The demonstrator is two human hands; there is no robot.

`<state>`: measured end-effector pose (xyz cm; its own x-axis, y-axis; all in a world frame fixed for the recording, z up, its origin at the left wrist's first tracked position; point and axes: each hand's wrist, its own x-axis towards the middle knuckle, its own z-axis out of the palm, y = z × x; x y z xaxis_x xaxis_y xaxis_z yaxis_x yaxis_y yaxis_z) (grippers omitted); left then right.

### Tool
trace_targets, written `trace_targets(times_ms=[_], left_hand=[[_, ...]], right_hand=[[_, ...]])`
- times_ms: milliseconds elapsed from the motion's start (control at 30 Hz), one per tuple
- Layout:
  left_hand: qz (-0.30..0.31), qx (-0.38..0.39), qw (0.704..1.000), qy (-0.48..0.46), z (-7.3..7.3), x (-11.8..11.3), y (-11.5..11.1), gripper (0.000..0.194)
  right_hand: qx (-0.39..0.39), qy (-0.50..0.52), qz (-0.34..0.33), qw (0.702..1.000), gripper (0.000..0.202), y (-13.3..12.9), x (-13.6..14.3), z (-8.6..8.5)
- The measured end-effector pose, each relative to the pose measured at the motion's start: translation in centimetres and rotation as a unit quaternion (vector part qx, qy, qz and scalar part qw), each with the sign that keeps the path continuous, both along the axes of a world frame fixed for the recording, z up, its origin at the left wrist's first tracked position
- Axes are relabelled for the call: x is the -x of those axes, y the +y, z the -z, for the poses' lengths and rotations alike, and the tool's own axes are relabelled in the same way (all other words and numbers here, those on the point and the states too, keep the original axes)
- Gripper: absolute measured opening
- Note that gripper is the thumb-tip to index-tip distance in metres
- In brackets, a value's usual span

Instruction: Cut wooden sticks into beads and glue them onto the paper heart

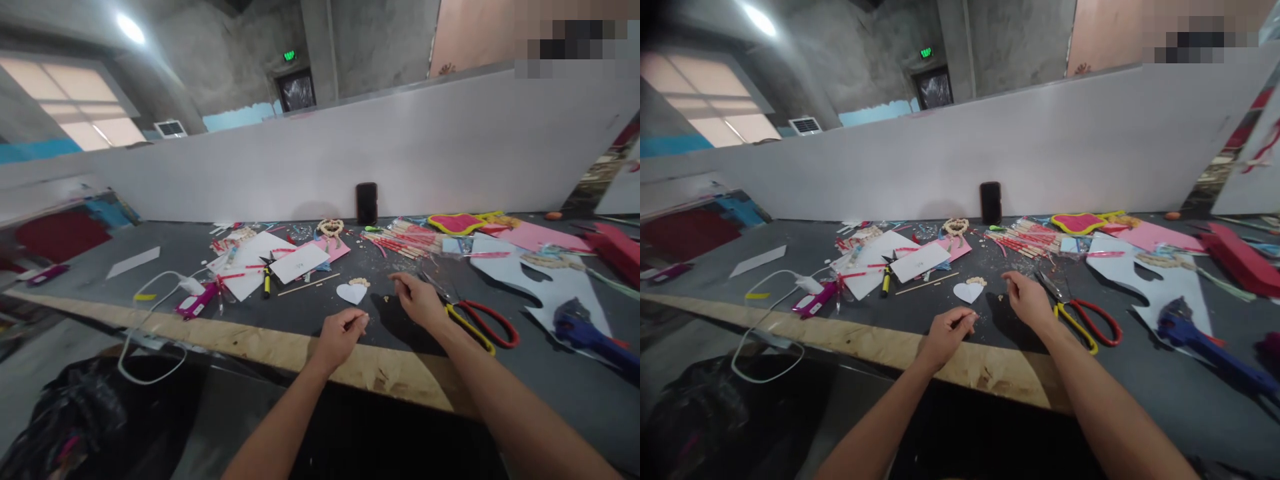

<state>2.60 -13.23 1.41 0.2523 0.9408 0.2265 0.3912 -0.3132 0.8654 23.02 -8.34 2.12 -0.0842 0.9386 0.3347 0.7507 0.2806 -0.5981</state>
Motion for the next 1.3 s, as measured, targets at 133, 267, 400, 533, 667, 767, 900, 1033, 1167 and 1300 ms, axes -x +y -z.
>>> trace_targets(times_ms=[133,267,400,533,667,767,900,1033,1167,1300], left_hand=[[-0.002,0.004,1.0,-0.001,0.0,-0.1,0.1,0.032],[0.006,0.014,1.0,0.006,0.0,-0.1,0.1,0.031],[0.021,0.017,0.999,0.035,0.2,0.0,0.0,0.03],[0.033,0.013,0.998,0.054,0.5,0.1,0.0,0.028],[0.028,0.015,0.999,0.037,0.5,0.4,-0.1,0.026],[0.024,0.009,0.999,0.036,0.4,0.7,-0.3,0.025],[0.029,-0.002,0.999,0.036,0.4,0.9,-0.5,0.026],[0.031,-0.003,0.999,0.034,0.1,0.8,-0.7,0.024],[0.028,0.068,0.997,0.025,-0.4,0.5,-1.2,0.022],[0.052,0.124,0.991,-0.002,-0.7,-0.3,-2.0,0.019]], right_hand=[[-0.013,-0.004,-0.02,1.0,0.025,-0.1,0.4,-0.1],[-0.022,-0.01,-0.032,0.999,0.023,-0.5,0.7,-0.2],[-0.028,-0.011,-0.038,0.999,0.027,-0.9,1.0,-0.3],[-0.043,-0.015,-0.025,0.999,0.03,-1.4,0.8,-1.2],[-0.069,-0.035,0.002,0.997,0.034,-2.7,-0.2,-3.8],[-0.094,-0.156,-0.004,0.983,0.031,-4.4,-1.8,-4.7],[-0.101,-0.257,0.045,0.96,0.029,-6.7,-5.5,-2.7],[-0.091,-0.323,0.097,0.937,0.035,-8.0,-9.0,0.1],[-0.055,-0.352,0.107,0.928,0.035,-7.9,-10.0,1.2],[-0.035,-0.349,0.112,0.93,0.037,-6.9,-9.6,1.2]])
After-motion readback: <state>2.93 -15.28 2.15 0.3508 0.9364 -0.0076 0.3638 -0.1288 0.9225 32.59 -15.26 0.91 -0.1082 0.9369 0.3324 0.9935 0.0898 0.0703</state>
